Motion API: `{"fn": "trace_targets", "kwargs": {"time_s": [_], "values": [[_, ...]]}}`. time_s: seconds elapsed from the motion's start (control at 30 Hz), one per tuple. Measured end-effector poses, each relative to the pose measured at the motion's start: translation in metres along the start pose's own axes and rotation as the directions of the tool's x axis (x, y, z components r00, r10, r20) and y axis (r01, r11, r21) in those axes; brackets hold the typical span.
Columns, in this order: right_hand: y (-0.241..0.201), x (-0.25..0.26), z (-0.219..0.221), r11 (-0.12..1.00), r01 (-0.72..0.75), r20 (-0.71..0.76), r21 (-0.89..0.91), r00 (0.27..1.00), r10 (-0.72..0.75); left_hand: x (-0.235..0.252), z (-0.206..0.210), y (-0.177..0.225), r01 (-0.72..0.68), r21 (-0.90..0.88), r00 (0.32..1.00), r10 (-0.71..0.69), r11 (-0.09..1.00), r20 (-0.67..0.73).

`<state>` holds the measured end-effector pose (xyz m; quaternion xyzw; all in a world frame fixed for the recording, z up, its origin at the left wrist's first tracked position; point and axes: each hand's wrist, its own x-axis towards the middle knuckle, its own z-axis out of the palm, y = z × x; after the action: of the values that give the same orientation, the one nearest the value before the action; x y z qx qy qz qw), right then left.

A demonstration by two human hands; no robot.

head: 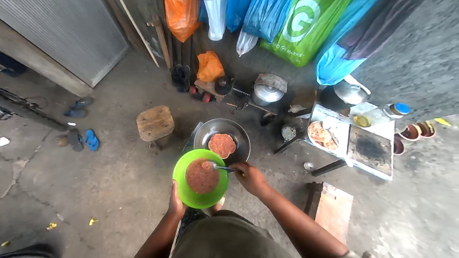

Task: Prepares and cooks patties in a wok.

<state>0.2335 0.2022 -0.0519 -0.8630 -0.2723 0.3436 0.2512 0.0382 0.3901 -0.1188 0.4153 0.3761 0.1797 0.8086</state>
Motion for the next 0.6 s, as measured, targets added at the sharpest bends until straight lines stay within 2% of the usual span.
{"fn": "trace_targets", "kwargs": {"time_s": [0.07,0.1,0.17,0.2,0.27,0.33,0.43,0.6], "values": [[-0.005,-0.005,0.003,0.995,0.017,-0.066,-0.098,0.998,-0.023,0.0,0.001,0.0,0.011,0.006,1.0,-0.011,1.0,0.003],[-0.004,-0.007,0.01,0.984,0.062,-0.16,-0.17,0.983,-0.09,0.0,0.002,0.0,0.019,0.008,1.0,-0.019,1.0,0.007],[0.005,-0.004,0.029,0.928,0.179,-0.376,-0.327,0.876,-0.301,0.0,0.005,0.002,0.031,0.009,0.999,-0.031,0.999,0.009],[0.007,-0.003,0.034,0.913,0.194,-0.391,-0.359,0.857,-0.336,-0.001,0.006,0.002,0.035,0.013,0.999,-0.035,0.999,0.01],[0.0,-0.006,0.027,0.947,0.123,-0.231,-0.295,0.953,-0.196,0.001,0.006,0.001,0.034,0.01,0.999,-0.034,0.999,0.018],[-0.004,-0.004,0.016,0.981,0.031,-0.063,-0.193,0.997,-0.044,0.001,0.004,0.0,0.033,0.015,0.999,-0.033,0.999,0.016],[0.001,0.0,0.009,0.998,-0.009,-0.011,-0.057,1.0,0.009,0.003,0.001,-0.002,0.026,0.022,1.0,-0.026,0.999,0.01],[0.009,0.0,0.007,0.998,0.025,-0.018,0.055,1.0,-0.024,0.001,0.0,0.0,0.029,0.044,1.0,-0.029,0.999,0.002]]}}
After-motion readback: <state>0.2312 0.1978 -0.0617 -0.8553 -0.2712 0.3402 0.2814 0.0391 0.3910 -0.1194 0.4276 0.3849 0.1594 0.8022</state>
